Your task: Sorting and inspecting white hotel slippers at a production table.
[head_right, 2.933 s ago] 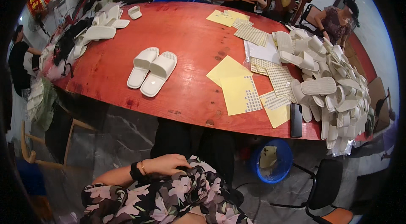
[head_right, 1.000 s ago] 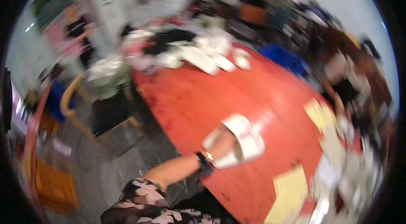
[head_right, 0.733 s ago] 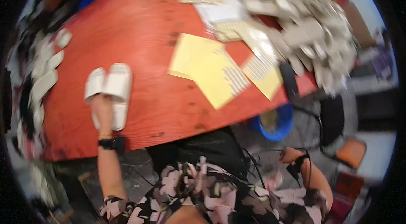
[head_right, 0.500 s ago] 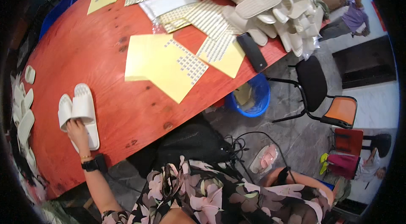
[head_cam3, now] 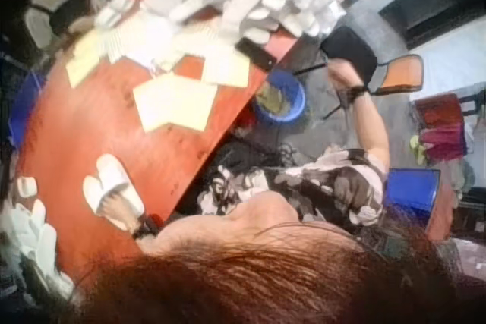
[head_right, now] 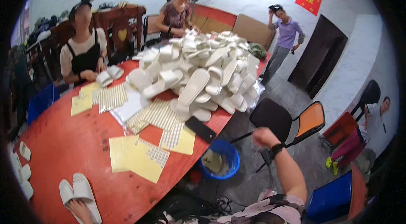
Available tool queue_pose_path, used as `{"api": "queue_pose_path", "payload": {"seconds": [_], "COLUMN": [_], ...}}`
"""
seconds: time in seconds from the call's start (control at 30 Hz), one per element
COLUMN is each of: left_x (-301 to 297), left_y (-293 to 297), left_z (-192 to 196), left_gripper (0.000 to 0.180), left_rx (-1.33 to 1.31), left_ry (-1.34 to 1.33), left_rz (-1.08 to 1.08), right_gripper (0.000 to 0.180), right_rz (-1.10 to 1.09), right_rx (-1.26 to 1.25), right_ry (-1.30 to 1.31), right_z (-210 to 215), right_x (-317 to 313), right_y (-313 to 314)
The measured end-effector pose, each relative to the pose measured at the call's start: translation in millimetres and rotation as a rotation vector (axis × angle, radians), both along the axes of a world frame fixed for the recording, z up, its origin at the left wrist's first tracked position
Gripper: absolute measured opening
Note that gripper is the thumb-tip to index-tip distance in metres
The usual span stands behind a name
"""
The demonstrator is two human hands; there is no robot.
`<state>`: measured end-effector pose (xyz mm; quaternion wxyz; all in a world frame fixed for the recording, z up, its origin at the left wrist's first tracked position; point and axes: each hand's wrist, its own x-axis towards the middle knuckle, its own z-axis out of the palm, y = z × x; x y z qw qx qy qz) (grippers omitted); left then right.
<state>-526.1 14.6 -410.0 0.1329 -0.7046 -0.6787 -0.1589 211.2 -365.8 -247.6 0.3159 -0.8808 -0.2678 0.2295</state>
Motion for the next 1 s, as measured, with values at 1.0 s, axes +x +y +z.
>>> {"api": "queue_pose_path", "payload": {"seconds": [1.0], "left_x": [11], "left_y": [0], "left_z": [9], "left_gripper": [0.031], "left_rx": [0.069], "left_ry": [-0.027], "left_rz": [-0.079], "right_gripper": [0.023], "right_rz": [0.541], "right_rx": [0.214], "right_ry": [0.711], "right_z": [-123], "right_x": [-289], "right_y": [299]}}
